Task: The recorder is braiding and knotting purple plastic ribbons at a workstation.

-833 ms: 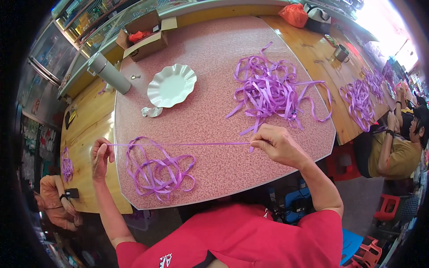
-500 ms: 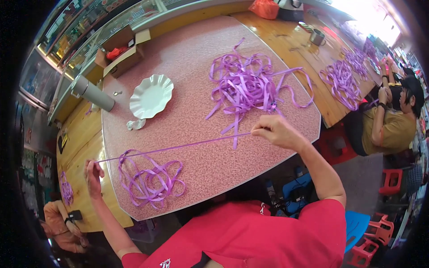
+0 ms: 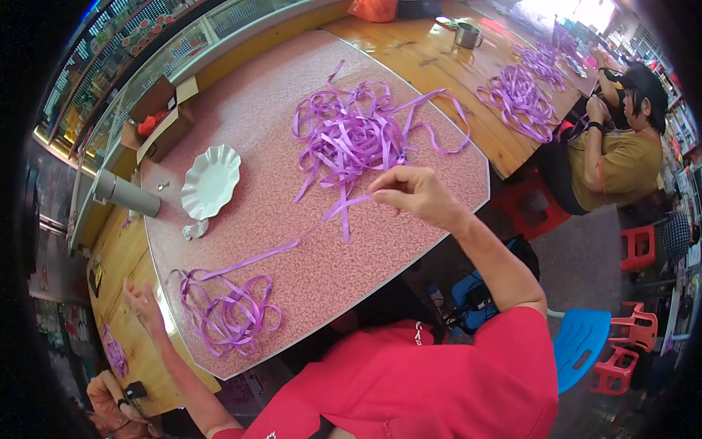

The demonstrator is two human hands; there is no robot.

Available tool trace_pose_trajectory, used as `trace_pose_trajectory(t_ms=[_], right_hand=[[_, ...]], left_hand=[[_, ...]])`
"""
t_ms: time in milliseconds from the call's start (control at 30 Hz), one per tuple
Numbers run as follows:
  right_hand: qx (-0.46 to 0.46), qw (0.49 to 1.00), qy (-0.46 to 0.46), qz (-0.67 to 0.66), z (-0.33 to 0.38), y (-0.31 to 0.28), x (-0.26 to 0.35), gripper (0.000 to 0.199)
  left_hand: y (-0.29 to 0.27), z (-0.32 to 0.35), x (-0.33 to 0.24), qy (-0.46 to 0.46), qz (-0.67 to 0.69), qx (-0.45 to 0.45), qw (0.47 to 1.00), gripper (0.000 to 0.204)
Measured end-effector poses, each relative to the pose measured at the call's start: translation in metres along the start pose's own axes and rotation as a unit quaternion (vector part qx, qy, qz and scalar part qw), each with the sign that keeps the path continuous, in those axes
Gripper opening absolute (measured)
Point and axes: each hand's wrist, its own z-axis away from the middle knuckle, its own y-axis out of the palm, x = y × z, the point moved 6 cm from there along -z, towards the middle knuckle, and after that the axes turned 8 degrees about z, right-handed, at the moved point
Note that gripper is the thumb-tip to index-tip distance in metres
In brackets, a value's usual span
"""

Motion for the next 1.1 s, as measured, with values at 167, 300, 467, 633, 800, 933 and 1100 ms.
trace_pose_trajectory(t_ms=[167, 300, 467, 633, 800, 933, 1100], right_hand=[[0.025, 0.997, -0.035, -0.059, 0.006, 0.044, 0.026, 0.019], [0.071, 0.99, -0.066, -0.098, 0.008, 0.082, 0.035, 0.023], [0.085, 0.986, -0.092, -0.111, 0.014, 0.1, 0.051, 0.026], [0.035, 0.979, -0.128, -0.152, 0.015, 0.109, 0.048, 0.027], [-0.013, 0.979, -0.167, -0.115, 0.015, 0.112, 0.045, 0.025], [-0.041, 0.97, -0.229, -0.075, 0.015, 0.115, 0.051, 0.024], [-0.062, 0.954, -0.23, -0.183, 0.016, 0.098, 0.041, 0.016]], left_hand=[[0.041, 0.102, -0.193, 0.021, 0.386, 0.211, 0.898, 0.024], [0.109, 0.204, -0.301, 0.11, 0.42, 0.571, 0.697, 0.052], [0.15, 0.24, -0.332, -0.099, 0.68, 0.457, 0.564, 0.068], [0.147, 0.227, -0.343, -0.154, 0.702, 0.451, 0.529, 0.062], [0.146, 0.227, -0.347, -0.211, 0.739, 0.409, 0.492, 0.054], [0.14, 0.225, -0.347, -0.23, 0.753, 0.386, 0.481, 0.054], [0.143, 0.206, -0.33, -0.235, 0.798, 0.349, 0.432, 0.048]])
